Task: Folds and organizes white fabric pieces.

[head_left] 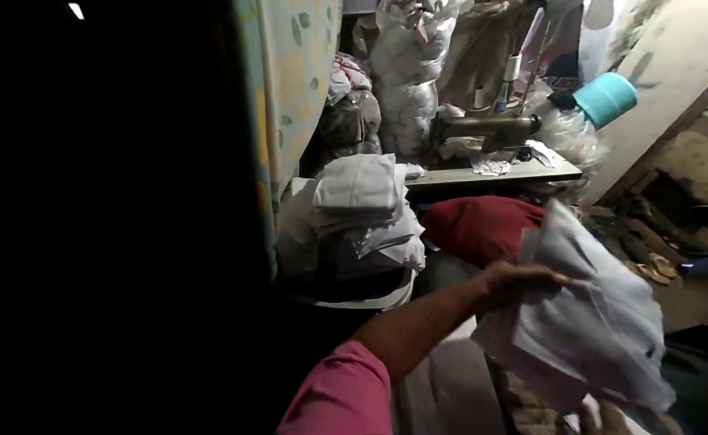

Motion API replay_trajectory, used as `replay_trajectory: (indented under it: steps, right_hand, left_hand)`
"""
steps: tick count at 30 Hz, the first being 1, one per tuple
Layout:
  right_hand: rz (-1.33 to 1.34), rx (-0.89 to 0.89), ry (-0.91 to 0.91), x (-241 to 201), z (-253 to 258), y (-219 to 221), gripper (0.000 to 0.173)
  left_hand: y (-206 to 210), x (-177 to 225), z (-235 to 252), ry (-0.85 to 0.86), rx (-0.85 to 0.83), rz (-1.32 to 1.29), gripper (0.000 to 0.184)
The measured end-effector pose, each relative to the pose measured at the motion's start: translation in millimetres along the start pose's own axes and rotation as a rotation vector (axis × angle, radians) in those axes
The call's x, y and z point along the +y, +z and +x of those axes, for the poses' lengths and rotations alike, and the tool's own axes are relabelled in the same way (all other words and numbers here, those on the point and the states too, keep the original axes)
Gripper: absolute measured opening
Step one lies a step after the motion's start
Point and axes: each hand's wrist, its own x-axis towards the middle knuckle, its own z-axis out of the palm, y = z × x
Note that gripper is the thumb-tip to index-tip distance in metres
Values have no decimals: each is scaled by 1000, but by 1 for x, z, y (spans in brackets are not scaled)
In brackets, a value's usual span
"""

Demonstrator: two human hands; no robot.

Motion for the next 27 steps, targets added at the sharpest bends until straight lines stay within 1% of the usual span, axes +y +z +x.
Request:
replay_trajectory:
  steps: [1,2,3,5,8,11,13,14,15,16,17,19,20,21,23,26,27]
  right_hand:
    - [-126,-127,23,10,-2,16,54]
    - [-225,-224,54,12,-7,28,60]
    - [-301,-273,70,9,-14,37,66]
    - [-364,-266,107,4,-21,45,72]
    - [-377,-263,116,6,-21,46,73]
    - [-386,-255,105,5,-22,46,72]
    - [-391,-245,97,6,-22,48,72]
    - [-394,-246,98,7,-23,48,72]
    - [-401,-244,94,7,-23,49,72]
    - [-403,-245,97,5,-24,48,73]
    - [-401,-240,94,5,-24,48,73]
    - [-394,-225,89,7,-24,51,74]
    - [-393,-221,86,8,-23,52,75]
    - [-393,-217,86,9,-22,53,75]
    - [-395,-215,96,11,-22,53,74]
    - [-380,-207,87,8,-22,51,74]
    - [-370,-206,84,8,-21,50,74]
  left_hand:
    - [-8,22,-5,48,-3,22,18]
    - [-19,41,-7,103,2,50,20]
    - [-34,55,-4,158,13,76,21]
    - [-64,88,2,240,81,222,17]
    - [-110,147,-1,421,145,564,24]
    - [-142,208,-21,457,303,507,23]
    - [-176,237,-35,503,403,473,24]
    - [-196,247,-42,498,469,479,25]
    - [-216,251,-50,464,571,540,25]
    - [-236,249,-58,379,686,621,28]
    - [-257,242,-64,244,821,674,37]
    - [-302,217,-71,-12,1042,654,68]
    - [-319,206,-73,-82,1108,633,79]
    - [-328,200,-76,-96,1145,619,84]
    - [-321,198,-83,-65,1151,615,76]
    - [-311,209,-82,17,1066,653,62]
    - [-307,213,-80,60,1017,677,61]
